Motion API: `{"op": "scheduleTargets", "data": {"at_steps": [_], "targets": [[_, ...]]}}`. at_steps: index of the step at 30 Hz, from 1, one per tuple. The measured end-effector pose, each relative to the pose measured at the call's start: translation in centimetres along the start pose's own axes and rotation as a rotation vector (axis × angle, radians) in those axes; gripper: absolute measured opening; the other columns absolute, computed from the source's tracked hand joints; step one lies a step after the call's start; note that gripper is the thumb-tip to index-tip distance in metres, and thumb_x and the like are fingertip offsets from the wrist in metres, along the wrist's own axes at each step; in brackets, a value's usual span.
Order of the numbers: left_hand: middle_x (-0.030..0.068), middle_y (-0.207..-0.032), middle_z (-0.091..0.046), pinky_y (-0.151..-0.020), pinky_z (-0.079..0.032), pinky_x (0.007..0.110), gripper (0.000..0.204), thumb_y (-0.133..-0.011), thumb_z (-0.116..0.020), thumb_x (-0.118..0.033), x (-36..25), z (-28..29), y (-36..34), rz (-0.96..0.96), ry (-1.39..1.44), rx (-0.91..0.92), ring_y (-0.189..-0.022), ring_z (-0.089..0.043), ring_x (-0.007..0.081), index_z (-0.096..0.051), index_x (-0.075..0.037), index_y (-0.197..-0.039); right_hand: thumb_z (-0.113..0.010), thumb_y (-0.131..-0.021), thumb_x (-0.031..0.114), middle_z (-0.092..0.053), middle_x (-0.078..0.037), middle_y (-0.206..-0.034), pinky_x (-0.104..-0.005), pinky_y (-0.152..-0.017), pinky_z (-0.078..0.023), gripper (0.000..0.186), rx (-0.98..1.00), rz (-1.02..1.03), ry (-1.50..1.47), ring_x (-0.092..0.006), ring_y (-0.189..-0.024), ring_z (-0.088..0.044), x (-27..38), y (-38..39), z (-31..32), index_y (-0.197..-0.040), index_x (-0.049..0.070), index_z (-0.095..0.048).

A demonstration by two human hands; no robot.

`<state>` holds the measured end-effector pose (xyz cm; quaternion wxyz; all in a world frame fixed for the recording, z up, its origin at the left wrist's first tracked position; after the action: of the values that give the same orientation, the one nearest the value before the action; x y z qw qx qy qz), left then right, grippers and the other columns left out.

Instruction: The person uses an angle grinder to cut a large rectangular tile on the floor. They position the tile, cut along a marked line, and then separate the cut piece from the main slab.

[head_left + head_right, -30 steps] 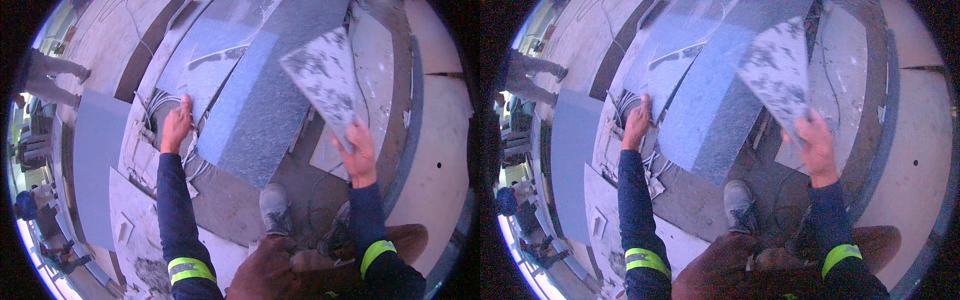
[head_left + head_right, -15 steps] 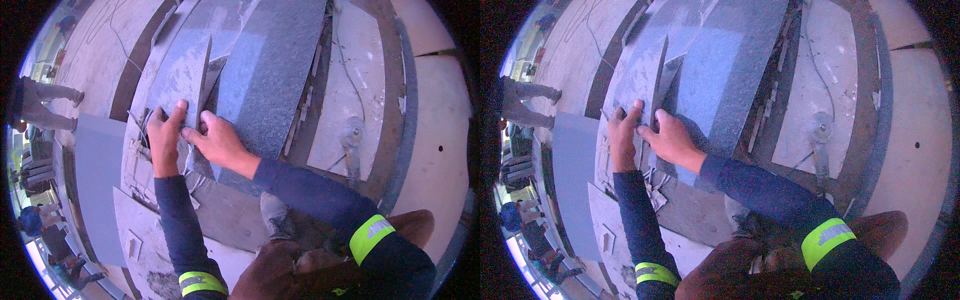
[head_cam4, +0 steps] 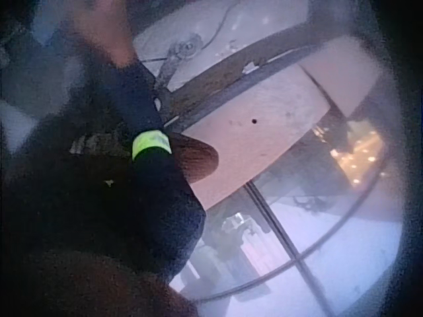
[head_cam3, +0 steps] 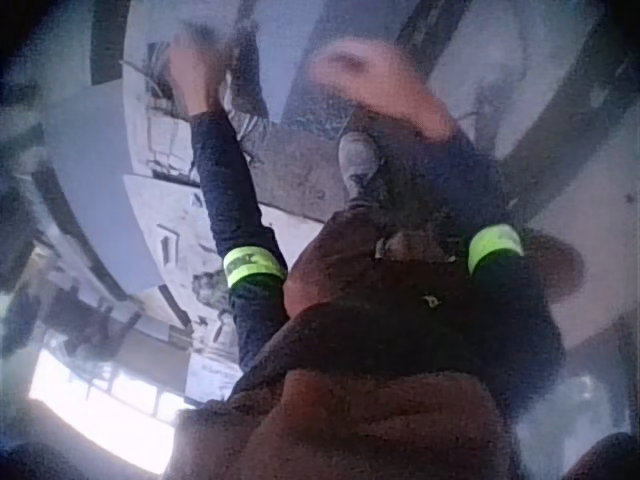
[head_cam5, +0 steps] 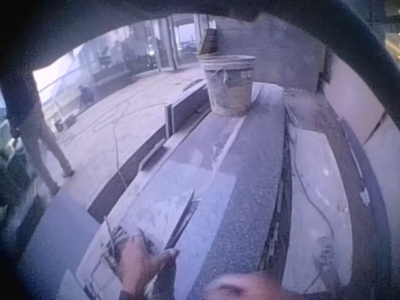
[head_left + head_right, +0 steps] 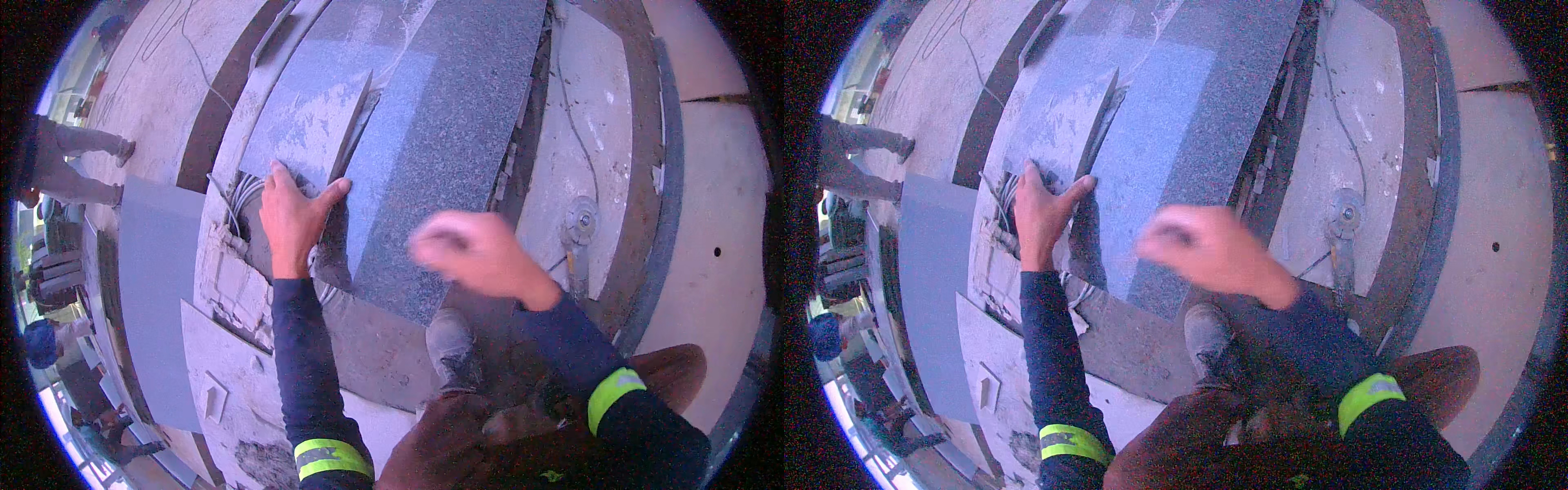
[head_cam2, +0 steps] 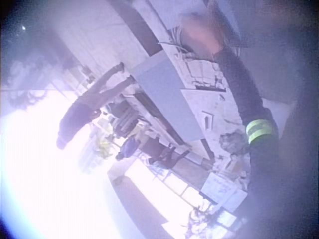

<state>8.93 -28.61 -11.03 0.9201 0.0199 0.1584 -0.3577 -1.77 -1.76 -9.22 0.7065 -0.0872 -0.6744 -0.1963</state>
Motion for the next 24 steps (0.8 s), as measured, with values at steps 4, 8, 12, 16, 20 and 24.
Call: {"op": "scheduleTargets", "data": {"at_steps": [4, 8, 12, 16, 20, 24], "targets": [[0.0375, -0.137, -0.060, -0.111, -0.047, 0.046, 0.111, -0.071, -0.089, -0.057, -0.2, 0.3, 0.2, -0.021, 0.063, 0.013, -0.129, -0.061, 0.0458, -0.050, 0.019, -0.143, -0.072, -0.100, 0.038, -0.071, -0.002, -0.087, -0.0249, -0.061, -0.048, 0.036, -0.748, -0.479, 0.044, -0.0084, -0.074, -0.064, -9.1, 12.7, 11.0, -0.115, 0.006, -0.074], [0.0331, -0.123, -0.068, -0.101, -0.052, 0.047, 0.093, -0.073, -0.089, -0.053, -0.1, 0.2, 0.0, -0.066, 0.068, 0.049, -0.116, -0.067, 0.0451, -0.060, 0.014, -0.130, -0.073, -0.099, 0.036, -0.073, -0.008, -0.096, -0.0331, -0.070, -0.054, 0.038, -0.880, -0.720, 0.154, -0.0172, -0.079, -0.069, -17.2, 24.8, 18.3, -0.118, 0.002, -0.073], [0.0271, -0.091, -0.072, -0.077, -0.055, 0.050, 0.070, -0.072, -0.088, -0.058, -0.1, -0.3, 0.9, -0.020, 0.022, -0.030, -0.087, -0.072, 0.0434, -0.065, 0.004, -0.096, -0.081, -0.090, 0.040, -0.069, -0.008, -0.099, -0.0365, -0.076, -0.051, 0.056, -0.902, -0.717, 0.532, -0.0203, -0.086, -0.065, -22.3, 28.6, 20.4, -0.128, 0.002, -0.066], [0.0317, -0.114, -0.071, -0.093, -0.055, 0.048, 0.082, -0.073, -0.088, -0.058, 0.6, -1.5, 2.4, 0.117, 0.241, 0.013, -0.108, -0.070, 0.0455, -0.064, 0.008, -0.115, -0.087, -0.082, 0.041, -0.067, -0.025, -0.127, -0.0462, -0.100, -0.051, 0.080, -0.833, -0.559, 0.904, -0.0385, -0.115, -0.065, -22.7, 28.2, 17.2, -0.141, -0.003, -0.055], [0.0351, -0.153, -0.049, -0.122, -0.036, 0.045, 0.107, -0.081, -0.086, -0.054, 0.7, 1.4, 7.2, 0.040, 0.272, -0.069, -0.146, -0.046, 0.0427, -0.043, 0.015, -0.150, -0.089, -0.077, 0.046, -0.059, -0.029, -0.142, -0.0498, -0.110, -0.047, 0.101, -0.684, -0.807, 0.811, -0.0461, -0.132, -0.056, -22.7, 29.6, 13.3, -0.151, -0.003, -0.042], [0.0297, -0.146, -0.059, -0.108, -0.049, 0.039, 0.089, -0.089, -0.085, -0.040, 1.5, 8.1, 16.4, 0.098, 0.524, 0.131, -0.130, -0.062, 0.0318, -0.047, 0.013, -0.149, -0.089, -0.075, 0.045, -0.062, -0.026, -0.139, -0.0556, -0.105, -0.050, 0.101, -0.723, -0.878, 0.741, -0.0479, -0.126, -0.060, -23.5, 30.8, 11.8, -0.155, 0.006, -0.040]]}}
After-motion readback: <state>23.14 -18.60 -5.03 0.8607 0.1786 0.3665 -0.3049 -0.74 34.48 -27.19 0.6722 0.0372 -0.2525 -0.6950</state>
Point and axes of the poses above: each hand's wrist, its own y-axis away from the middle knuckle, its own z-axis out of the back of the hand, x = y × z, the point moved 5 cm from there along -y, towards the middle knuckle
